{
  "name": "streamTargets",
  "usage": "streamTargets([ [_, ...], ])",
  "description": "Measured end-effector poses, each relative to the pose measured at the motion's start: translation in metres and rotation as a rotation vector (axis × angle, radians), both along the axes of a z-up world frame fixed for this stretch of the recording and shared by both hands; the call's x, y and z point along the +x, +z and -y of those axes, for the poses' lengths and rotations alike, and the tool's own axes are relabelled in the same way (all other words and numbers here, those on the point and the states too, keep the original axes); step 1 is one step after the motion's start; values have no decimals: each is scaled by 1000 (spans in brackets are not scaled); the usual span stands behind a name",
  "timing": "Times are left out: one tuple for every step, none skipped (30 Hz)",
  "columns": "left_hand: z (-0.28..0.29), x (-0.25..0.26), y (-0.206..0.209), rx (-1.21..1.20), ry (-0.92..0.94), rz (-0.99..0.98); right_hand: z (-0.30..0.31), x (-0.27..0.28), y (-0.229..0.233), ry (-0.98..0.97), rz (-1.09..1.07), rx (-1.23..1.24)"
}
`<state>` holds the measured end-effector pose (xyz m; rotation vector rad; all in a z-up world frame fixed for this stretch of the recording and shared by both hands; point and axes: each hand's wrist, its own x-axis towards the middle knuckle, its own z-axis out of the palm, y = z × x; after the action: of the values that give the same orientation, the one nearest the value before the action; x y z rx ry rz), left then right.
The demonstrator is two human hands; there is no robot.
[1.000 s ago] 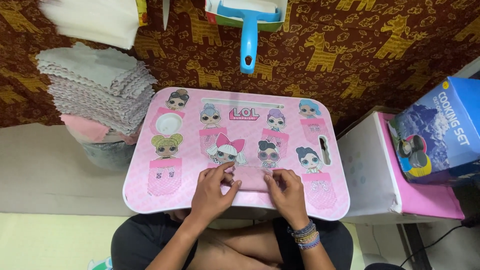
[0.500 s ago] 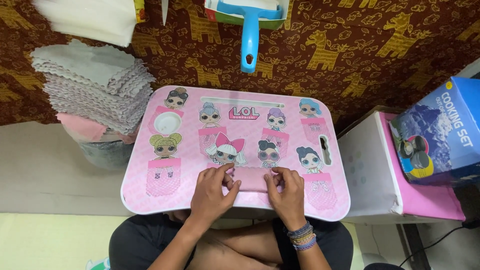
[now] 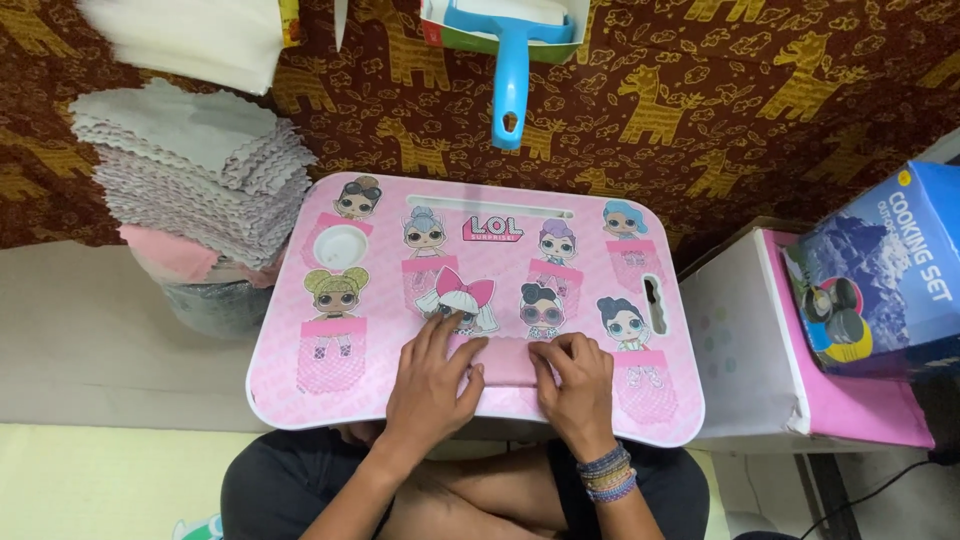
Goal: Cleaning a small pink fabric square with a lint roller, folding it, and placing it into a small clear plastic bag.
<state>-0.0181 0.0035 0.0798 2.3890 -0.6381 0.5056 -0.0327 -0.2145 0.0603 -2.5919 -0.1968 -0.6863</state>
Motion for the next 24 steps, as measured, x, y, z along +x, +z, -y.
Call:
streamTargets([
  [0,0,0,-1,2,0,2,5,-1,2,0,-1],
  [0,-1,0,-21,6,3,4,9,-2,22,-41,-21],
  [0,-1,0,-42,9,5,6,14,-3,42,-83,-42],
  [0,-1,-2,-43,10,5,6,22,-1,43,-83,-43],
  [0,0,-5,-47,1,7,6,31,1,76,-95,-35],
  [0,0,-8,-52,-8,10,6,39,3,109,-106,-28],
  [0,-1,-6,-53,-7,12,4,50,6,110,-105,-30],
  [0,-1,-4,-77,-13,55,2,62,9,204,-66,-16],
  [-1,-1,-2,-101,-19,99,0,73,13,299,-26,-3],
  [-1,-1,0,-102,-16,102,-4,82,13,303,-24,-5],
  [-1,-2,1,-97,-19,109,-7,91,12,337,-76,0],
  [-1,-2,3,-92,-21,114,-11,99,12,372,-130,5],
  [-1,-2,3,-92,-18,115,-16,106,11,376,-129,4],
  [-2,-2,4,-90,-14,127,-20,112,11,377,-123,-57],
  [-2,-2,5,-89,-11,139,-24,118,10,379,-116,-118],
  [-1,-2,4,-90,-10,139,-26,122,9,380,-116,-119],
  [-1,-2,4,-79,-3,145,-27,126,7,350,-97,-139],
  [-1,-2,3,-68,3,150,-29,130,6,319,-77,-158],
  [-1,-3,3,-69,3,149,-29,129,9,318,-78,-159],
  [-1,-2,3,-65,3,154,-30,129,13,276,-130,-133],
  [-1,-2,3,-62,3,159,-30,130,18,234,-182,-106],
  [-2,-3,1,-64,5,168,-31,129,29,235,-173,-110],
  [-2,-3,0,-60,3,147,-33,128,40,201,-244,52],
  [-2,-3,-1,-53,2,129,-33,128,52,169,-312,216],
])
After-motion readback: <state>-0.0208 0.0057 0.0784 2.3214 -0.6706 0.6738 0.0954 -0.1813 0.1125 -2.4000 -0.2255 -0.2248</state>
